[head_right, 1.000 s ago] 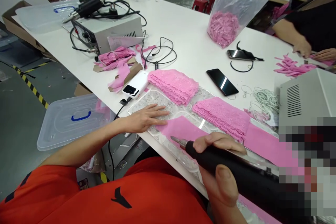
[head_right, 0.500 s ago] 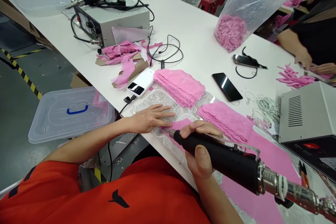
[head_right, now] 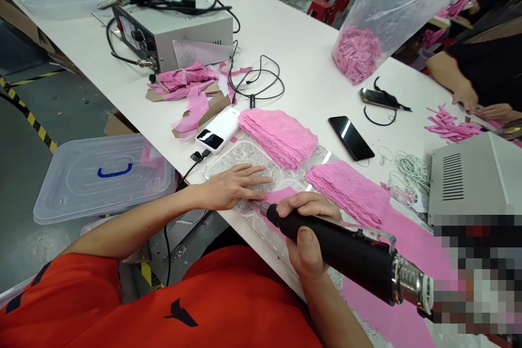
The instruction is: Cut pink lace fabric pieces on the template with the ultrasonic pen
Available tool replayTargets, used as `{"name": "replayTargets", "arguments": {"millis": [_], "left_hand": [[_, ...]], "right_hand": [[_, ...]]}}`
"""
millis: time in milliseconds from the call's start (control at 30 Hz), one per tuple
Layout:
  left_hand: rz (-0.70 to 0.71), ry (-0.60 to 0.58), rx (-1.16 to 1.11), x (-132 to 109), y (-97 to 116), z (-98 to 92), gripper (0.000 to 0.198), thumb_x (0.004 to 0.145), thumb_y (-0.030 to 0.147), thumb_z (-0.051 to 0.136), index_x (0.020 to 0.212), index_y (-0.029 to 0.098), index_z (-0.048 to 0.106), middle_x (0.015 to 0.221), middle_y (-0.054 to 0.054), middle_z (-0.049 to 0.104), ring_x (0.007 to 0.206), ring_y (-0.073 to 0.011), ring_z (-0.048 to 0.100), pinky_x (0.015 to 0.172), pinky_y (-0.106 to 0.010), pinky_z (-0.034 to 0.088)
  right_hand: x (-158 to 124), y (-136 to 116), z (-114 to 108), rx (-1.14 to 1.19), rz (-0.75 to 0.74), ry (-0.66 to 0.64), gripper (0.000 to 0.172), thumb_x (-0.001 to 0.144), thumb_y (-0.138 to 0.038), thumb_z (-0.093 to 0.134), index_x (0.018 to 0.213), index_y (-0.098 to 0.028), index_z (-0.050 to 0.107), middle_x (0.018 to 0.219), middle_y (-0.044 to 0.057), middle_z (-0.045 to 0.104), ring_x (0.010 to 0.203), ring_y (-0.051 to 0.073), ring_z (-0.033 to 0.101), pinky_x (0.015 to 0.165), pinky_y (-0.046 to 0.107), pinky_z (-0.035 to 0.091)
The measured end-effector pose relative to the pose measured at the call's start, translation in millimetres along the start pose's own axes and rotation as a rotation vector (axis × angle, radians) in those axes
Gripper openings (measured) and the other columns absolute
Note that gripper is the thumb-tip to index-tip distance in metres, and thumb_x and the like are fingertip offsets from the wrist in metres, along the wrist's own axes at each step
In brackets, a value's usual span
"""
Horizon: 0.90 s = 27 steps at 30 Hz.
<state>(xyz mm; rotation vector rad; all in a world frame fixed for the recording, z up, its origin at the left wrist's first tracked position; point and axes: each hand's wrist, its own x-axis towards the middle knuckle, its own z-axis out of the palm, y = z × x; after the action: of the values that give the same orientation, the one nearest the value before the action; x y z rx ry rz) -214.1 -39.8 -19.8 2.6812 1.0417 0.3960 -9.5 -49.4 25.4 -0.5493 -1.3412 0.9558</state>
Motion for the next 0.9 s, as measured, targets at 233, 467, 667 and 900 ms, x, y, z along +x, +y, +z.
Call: {"name": "replayTargets", "arguments": {"millis": [233, 467, 667, 900], "left_hand": [[-0.004, 0.016, 0.006, -3, -2, 0.0, 0.055, 0.083, 0.001, 0.047, 0.129, 0.028, 0.061, 0.152, -0.002, 0.044, 0.147, -0.0278, 0.027, 0.116, -0.048, 0.029], [0.068, 0.155, -0.021, 2, 7, -0.9, 0.043, 0.093, 0.008, 0.04, 0.13, 0.018, 0.059, 0.143, -0.008, 0.054, 0.14, -0.0273, 0.04, 0.117, -0.051, 0.027], [0.113, 0.155, 0.05, 26, 19, 9.4, 0.031, 0.1, 0.019, 0.042, 0.125, 0.019, 0.061, 0.14, -0.007, 0.056, 0.139, -0.0292, 0.042, 0.118, -0.054, 0.022], [0.096, 0.13, 0.076, 29, 19, 12.5, 0.031, 0.102, 0.024, 0.042, 0.126, 0.022, 0.061, 0.14, -0.005, 0.056, 0.14, -0.03, 0.04, 0.118, -0.059, 0.019]], "right_hand": [[3, -7, -4, 0.042, 0.011, 0.046, 0.015, 0.077, -0.028, 0.057, 0.088, -0.019, 0.061, 0.084, 0.0, 0.059, 0.06, 0.013, 0.059, 0.058, 0.034, 0.051], [27, -17, -51, -0.079, -0.126, 0.278, 0.017, 0.069, -0.023, 0.052, 0.081, -0.018, 0.063, 0.078, 0.0, 0.06, 0.053, 0.012, 0.056, 0.051, 0.032, 0.047], [36, -1, -56, -0.083, -0.097, 0.355, 0.014, 0.071, -0.024, 0.054, 0.082, -0.019, 0.061, 0.081, 0.0, 0.06, 0.055, 0.012, 0.059, 0.056, 0.033, 0.049], [36, 7, -52, -0.079, -0.111, 0.319, 0.015, 0.074, -0.023, 0.055, 0.086, -0.02, 0.062, 0.084, 0.0, 0.061, 0.057, 0.012, 0.06, 0.06, 0.034, 0.05]]}}
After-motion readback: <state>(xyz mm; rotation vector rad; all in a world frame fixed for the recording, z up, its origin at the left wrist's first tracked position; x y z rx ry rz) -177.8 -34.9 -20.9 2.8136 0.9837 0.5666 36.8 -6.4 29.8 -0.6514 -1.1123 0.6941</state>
